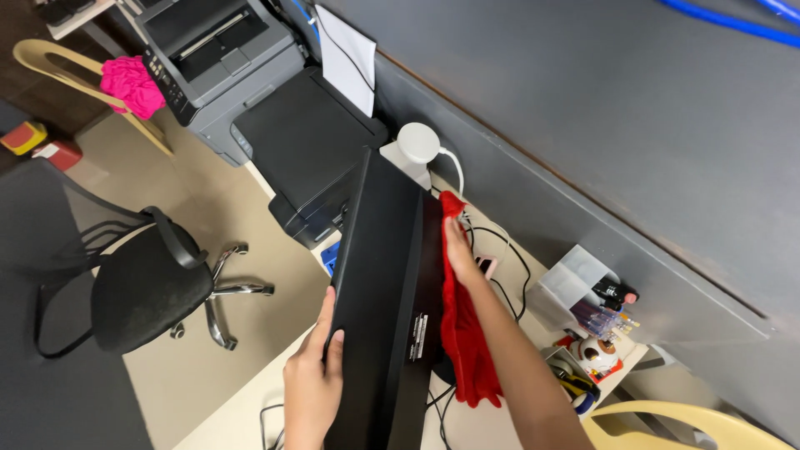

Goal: The recorder wipes down a computer monitor, keyboard, and various desk items using a red cloth.

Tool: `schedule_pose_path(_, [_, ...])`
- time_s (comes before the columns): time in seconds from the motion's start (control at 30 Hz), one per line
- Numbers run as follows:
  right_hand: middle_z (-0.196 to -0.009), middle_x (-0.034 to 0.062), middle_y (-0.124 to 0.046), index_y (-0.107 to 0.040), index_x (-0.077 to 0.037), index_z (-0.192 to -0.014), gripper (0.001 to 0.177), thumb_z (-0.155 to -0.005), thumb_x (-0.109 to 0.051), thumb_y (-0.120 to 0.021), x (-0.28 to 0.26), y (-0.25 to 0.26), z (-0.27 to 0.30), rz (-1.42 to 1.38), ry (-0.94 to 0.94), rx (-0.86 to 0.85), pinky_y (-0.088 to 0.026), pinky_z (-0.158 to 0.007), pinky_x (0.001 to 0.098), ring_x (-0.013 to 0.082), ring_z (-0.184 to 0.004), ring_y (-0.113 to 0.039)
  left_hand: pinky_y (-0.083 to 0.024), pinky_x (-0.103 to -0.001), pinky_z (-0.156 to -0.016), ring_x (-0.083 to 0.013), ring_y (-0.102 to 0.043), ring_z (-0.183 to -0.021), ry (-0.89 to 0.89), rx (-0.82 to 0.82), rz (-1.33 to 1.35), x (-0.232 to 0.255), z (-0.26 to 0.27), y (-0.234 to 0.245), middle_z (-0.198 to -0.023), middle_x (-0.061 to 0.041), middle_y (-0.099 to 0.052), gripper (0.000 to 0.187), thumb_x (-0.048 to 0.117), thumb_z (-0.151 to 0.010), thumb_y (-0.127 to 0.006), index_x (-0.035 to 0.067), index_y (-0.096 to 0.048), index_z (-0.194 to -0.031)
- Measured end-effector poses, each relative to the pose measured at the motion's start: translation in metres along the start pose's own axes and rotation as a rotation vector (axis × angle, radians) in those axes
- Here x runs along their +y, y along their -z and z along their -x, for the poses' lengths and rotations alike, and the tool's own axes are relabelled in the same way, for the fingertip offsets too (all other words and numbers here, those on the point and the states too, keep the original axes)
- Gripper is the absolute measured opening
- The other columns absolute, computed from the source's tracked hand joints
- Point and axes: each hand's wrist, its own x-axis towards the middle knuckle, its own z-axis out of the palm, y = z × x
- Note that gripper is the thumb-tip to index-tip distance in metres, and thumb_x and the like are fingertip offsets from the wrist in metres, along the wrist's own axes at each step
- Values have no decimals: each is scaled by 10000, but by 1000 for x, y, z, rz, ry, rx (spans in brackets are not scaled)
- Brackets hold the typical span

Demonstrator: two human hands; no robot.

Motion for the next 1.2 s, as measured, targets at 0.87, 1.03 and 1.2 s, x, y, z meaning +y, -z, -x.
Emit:
schedule_pose_path(0.87, [-1074,188,-653,-640,29,-1044,241,-1040,-204,-575,-17,6,148,975,316,-29,-446,-982,449,341,-1049,-598,-524,-419,-933,-395,-635,-1188,-163,158,10,-17,-6,-2,-1356,-175,-652,615,123,-954,-611,297,-455,-1523])
schedule_pose_path(1.03, [-1090,181,-664,-621,33,-1088,255,-1022,-213,-596,15,10,143,750,336,39,-478,-927,430,330,-1027,-620,-515,-432,-955,-418,-604,-1232,-221,170,40,-13,-4,-2,-1365,-186,-648,606,101,-956,-599,273,-464,-1522])
schedule_pose_path(1.2, [-1034,147,-721,-657,24,-1102,250,-1013,-205,-611,-13,-16,193,284,113,247,-521,-948,402,282,-978,-688,-544,-415,-946,-372,-677,-1146,39,49,-11,-10,-1,1,-1257,-148,-710,610,154,-982,-586,357,-440,-1538])
